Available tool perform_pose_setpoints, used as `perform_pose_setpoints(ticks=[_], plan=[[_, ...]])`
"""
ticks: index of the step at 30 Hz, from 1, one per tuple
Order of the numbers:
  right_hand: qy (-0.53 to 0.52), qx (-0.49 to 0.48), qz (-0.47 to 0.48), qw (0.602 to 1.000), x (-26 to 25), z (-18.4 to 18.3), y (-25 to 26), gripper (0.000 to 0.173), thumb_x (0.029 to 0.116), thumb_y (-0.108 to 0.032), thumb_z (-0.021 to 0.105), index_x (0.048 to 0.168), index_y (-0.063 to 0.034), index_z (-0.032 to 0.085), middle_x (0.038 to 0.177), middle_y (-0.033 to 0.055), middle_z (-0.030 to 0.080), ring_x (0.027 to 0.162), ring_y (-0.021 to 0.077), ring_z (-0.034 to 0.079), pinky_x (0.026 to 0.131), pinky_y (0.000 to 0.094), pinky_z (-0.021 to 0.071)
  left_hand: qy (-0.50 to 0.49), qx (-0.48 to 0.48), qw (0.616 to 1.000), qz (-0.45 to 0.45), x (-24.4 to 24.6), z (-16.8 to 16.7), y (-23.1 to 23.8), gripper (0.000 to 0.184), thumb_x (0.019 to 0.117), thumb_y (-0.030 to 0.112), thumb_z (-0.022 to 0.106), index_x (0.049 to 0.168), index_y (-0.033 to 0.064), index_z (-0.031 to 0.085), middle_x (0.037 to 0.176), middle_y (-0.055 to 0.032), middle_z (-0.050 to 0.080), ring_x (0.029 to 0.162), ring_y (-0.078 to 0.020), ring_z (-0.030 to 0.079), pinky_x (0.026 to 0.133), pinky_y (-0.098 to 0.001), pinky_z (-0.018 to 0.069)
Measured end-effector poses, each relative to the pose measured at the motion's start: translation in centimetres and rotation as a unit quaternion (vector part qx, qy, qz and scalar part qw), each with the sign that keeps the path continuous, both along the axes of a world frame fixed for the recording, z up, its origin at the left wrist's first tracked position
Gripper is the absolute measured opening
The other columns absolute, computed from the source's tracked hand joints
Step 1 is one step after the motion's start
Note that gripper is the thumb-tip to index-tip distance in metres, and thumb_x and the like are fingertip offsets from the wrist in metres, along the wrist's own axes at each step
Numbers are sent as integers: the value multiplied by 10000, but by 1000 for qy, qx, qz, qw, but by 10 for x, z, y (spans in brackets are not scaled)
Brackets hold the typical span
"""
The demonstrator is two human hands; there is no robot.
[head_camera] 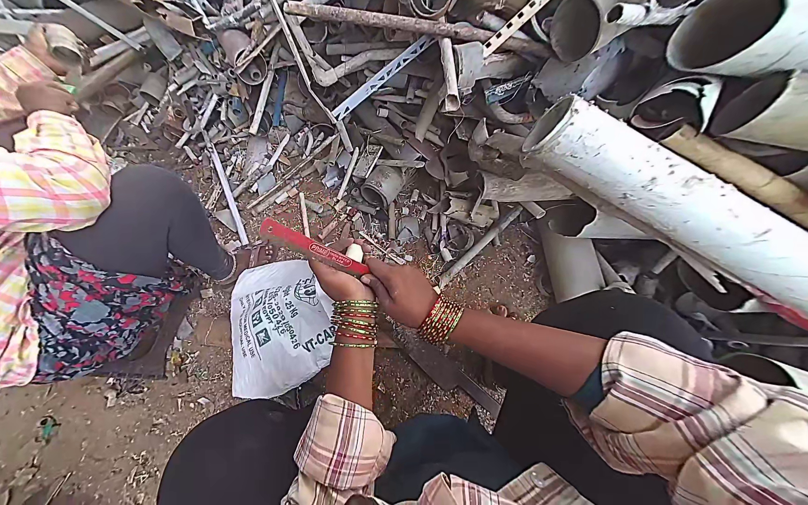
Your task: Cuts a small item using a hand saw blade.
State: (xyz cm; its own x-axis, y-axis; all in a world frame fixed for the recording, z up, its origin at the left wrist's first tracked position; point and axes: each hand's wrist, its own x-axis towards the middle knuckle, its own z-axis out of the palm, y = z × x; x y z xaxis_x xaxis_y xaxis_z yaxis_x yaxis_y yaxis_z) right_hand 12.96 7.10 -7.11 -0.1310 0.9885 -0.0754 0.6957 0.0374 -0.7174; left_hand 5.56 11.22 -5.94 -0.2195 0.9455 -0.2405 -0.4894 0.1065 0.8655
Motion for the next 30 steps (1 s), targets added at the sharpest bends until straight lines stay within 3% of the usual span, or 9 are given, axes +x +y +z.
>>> perform_pose_setpoints(ticks=[4,7,9,12,14,18,22,27,30], plan=[[66,39,-43,996,2,0,1,338,1096,-176,431,1242,60,624,917,236,688,887,408,693,797,585,523,-104,-6,995,6,-3,-10,15,627,1109,475,94,898,113,561,715,0,640,633,-106,656,595,-250,556],[72,42,-77,994,11,2,6,285,1103,-175,431,1105,54,601,810,194,630,782,360,661,722,537,514,-147,-21,989,-22,-2,-9,14,428,1119,393,251,1032,115,565,868,-10,645,800,-111,673,755,-281,571],[60,39,-78,994,16,2,9,303,1096,-169,448,1199,60,618,856,223,669,827,394,685,757,572,526,-185,-40,980,-56,1,-8,11,326,1116,325,330,1081,111,574,929,-37,696,868,-139,724,786,-277,605],[18,29,-46,998,25,9,10,321,1096,-176,437,1262,46,599,900,244,675,876,424,684,783,593,512,-203,-34,972,-115,3,-14,8,361,1129,307,271,1198,104,561,1088,-54,722,1038,-153,711,877,-288,576],[-11,29,-28,999,30,14,10,353,1100,-191,426,1283,50,607,938,254,687,900,442,689,784,607,516,-162,-44,980,-107,4,-14,8,353,1126,276,287,1140,91,588,1040,-50,734,969,-131,717,830,-270,573],[-39,18,-14,999,37,19,10,330,1110,-217,403,1112,49,598,865,237,652,869,431,676,751,583,504,-99,-48,989,-97,8,-7,6,292,1121,241,339,1147,87,586,945,-35,647,820,-100,645,750,-236,547],[-42,47,-29,998,43,17,11,313,1102,-194,418,1080,57,603,854,238,650,851,432,680,734,577,509,-89,-66,991,-76,10,0,2,460,1127,395,269,1088,63,586,873,-47,645,763,-120,655,715,-262,560],[-24,2,-10,1000,38,15,3,394,1124,-244,361,1202,70,586,977,275,668,974,458,673,844,597,500,-65,-59,996,-35,14,7,-1,579,1124,449,178,979,73,594,782,-20,645,723,-100,651,686,-256,547],[2,2,13,1000,34,12,-4,431,1119,-246,360,1371,54,542,1041,287,676,1001,462,673,884,605,499,-100,-73,992,-21,12,5,1,621,1114,482,148,976,64,586,762,-36,657,712,-134,683,665,-287,577]])
